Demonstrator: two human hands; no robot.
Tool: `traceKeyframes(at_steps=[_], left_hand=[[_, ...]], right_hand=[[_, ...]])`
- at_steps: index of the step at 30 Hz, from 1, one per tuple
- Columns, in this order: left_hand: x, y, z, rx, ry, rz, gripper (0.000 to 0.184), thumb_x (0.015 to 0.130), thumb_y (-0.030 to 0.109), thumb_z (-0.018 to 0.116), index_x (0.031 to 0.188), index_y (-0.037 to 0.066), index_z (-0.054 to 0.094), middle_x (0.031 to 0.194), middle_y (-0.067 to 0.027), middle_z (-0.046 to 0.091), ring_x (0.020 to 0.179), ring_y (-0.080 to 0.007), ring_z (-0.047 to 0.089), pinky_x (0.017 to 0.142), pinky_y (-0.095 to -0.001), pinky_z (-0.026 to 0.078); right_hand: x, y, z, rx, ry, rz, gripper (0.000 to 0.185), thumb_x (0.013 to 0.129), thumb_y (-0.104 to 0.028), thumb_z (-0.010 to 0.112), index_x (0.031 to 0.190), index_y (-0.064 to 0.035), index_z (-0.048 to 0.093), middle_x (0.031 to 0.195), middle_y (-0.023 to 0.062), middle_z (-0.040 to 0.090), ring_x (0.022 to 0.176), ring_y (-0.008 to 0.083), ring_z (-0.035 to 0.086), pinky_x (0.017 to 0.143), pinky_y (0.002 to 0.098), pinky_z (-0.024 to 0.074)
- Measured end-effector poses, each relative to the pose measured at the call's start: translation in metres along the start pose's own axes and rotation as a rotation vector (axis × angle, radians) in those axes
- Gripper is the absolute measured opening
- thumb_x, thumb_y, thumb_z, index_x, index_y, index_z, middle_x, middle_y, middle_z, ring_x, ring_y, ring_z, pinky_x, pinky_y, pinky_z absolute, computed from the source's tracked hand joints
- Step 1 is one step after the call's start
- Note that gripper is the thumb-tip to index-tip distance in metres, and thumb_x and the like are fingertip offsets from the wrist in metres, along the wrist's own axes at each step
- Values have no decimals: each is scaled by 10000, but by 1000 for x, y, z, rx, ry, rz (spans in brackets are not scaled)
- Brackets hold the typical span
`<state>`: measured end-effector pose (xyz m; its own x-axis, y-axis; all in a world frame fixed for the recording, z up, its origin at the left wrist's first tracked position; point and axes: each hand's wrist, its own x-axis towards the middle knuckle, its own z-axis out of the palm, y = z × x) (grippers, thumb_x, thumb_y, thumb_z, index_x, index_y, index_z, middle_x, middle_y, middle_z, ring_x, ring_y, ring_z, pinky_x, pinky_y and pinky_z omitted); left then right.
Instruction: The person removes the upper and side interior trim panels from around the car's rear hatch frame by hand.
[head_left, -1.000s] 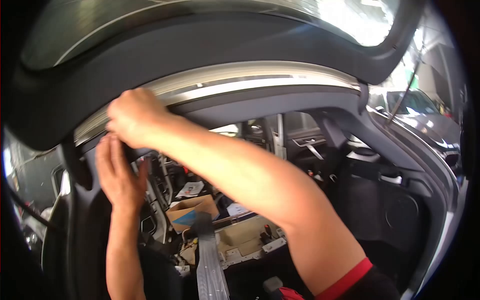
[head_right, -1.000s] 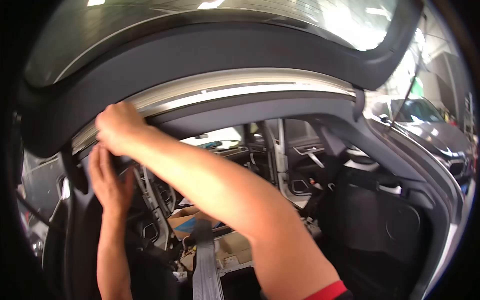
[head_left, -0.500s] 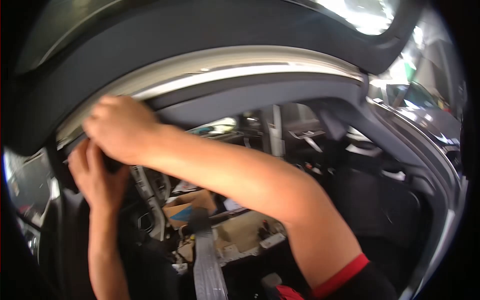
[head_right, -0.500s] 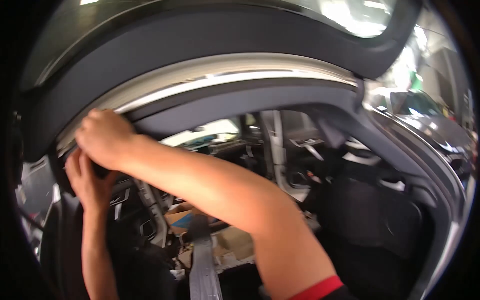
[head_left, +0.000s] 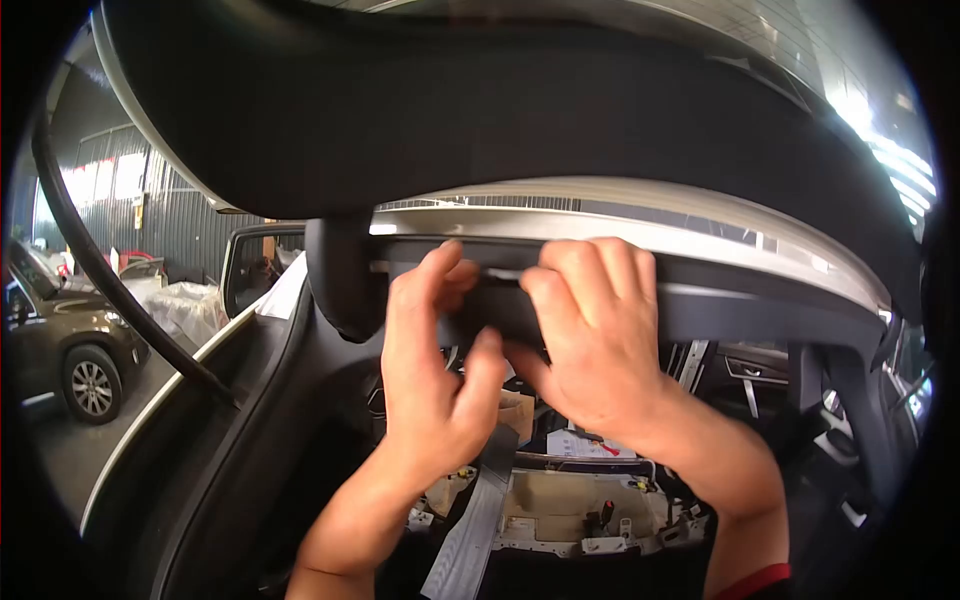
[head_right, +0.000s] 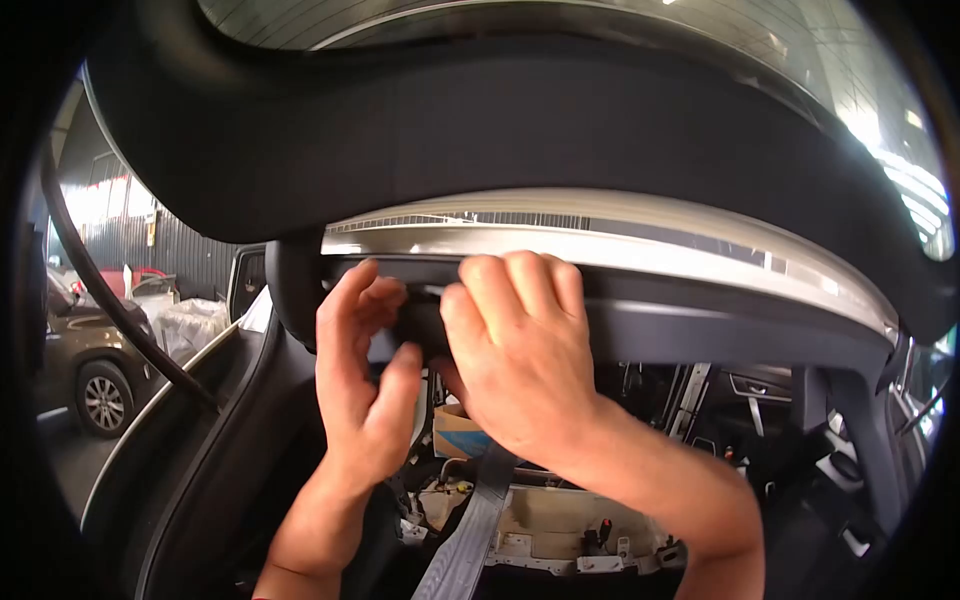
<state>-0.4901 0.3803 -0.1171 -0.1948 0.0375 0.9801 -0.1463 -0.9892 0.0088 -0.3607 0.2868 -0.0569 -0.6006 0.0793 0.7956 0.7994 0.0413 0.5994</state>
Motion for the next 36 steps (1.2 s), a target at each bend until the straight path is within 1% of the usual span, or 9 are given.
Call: traceKeyframes(at_steps=[3, 5, 12, 13, 15, 21, 28, 33, 36], left_hand=[[-16, -2, -3, -287, 227, -322, 531, 931, -24, 580, 1448, -42, 460, 1234, -169, 620, 1094, -206, 640, 948, -350, 541], [-26, 0, -7, -233, 127, -428, 482, 988, 56, 619, 1442, -43, 486, 1151, -114, 655, 1035, -167, 634, 922, -312, 532], [-6, 6, -16, 37, -62, -300, 458, 917, 125, 720, 1324, -62, 620, 1060, -154, 628, 863, -223, 574, 766, -340, 485], [-4, 4, -20, 93, -132, -211, 510, 904, -31, 683, 1399, -20, 563, 1132, -199, 625, 806, -227, 647, 690, -321, 554], [2, 13, -19, -9, -92, -350, 312, 1000, 126, 676, 1290, 24, 622, 1081, -87, 606, 870, -218, 550, 781, -310, 486], [8, 4, -26, -264, -172, -594, 325, 980, 31, 675, 1294, -11, 605, 881, 0, 552, 756, -85, 508, 709, -212, 434], [-14, -7, -28, -711, -140, -784, 448, 986, 4, 666, 1415, 5, 535, 914, 20, 561, 786, -56, 514, 745, -206, 446], [-18, 8, -25, -848, -75, -825, 482, 994, -2, 640, 1455, 3, 499, 948, 4, 580, 821, -71, 535, 776, -217, 462], [-10, 6, -37, -588, -210, -771, 488, 997, 31, 651, 1451, -6, 476, 883, -17, 631, 763, -81, 580, 719, -228, 485]], right_hand=[[3, 2, 8, 46, -16, 67, 567, 542, -251, 925, 988, -72, 624, 1050, 97, 570, 953, 308, 518, 828, 459, 379], [6, 3, 11, 25, 36, 46, 472, 573, -230, 879, 943, -78, 630, 1021, 70, 576, 898, 286, 534, 777, 466, 399], [11, 2, 16, -7, 79, 52, 230, 655, -155, 731, 863, -93, 656, 946, 40, 600, 831, 252, 545, 811, 444, 434], [10, 2, 17, -18, 84, 62, 198, 671, -168, 724, 844, -100, 656, 939, 29, 600, 825, 237, 541, 810, 429, 434], [9, 1, 18, -34, 83, 84, 183, 682, -189, 720, 834, -108, 659, 933, 14, 596, 820, 221, 533, 809, 419, 433], [10, -2, 21, -84, 32, 93, 218, 675, -204, 720, 870, -123, 668, 928, -1, 574, 811, 201, 515, 841, 422, 433], [22, -16, 10, -115, -198, 114, 452, 587, -332, 890, 953, -146, 700, 962, 22, 510, 897, 243, 456, 859, 480, 399], [17, -10, 17, -72, -133, 110, 428, 590, -338, 900, 920, -162, 690, 936, 14, 509, 880, 235, 453, 878, 470, 395], [16, -11, 21, -56, -57, 135, 300, 651, -300, 855, 889, -173, 723, 916, -21, 564, 818, 190, 499, 887, 432, 424]])
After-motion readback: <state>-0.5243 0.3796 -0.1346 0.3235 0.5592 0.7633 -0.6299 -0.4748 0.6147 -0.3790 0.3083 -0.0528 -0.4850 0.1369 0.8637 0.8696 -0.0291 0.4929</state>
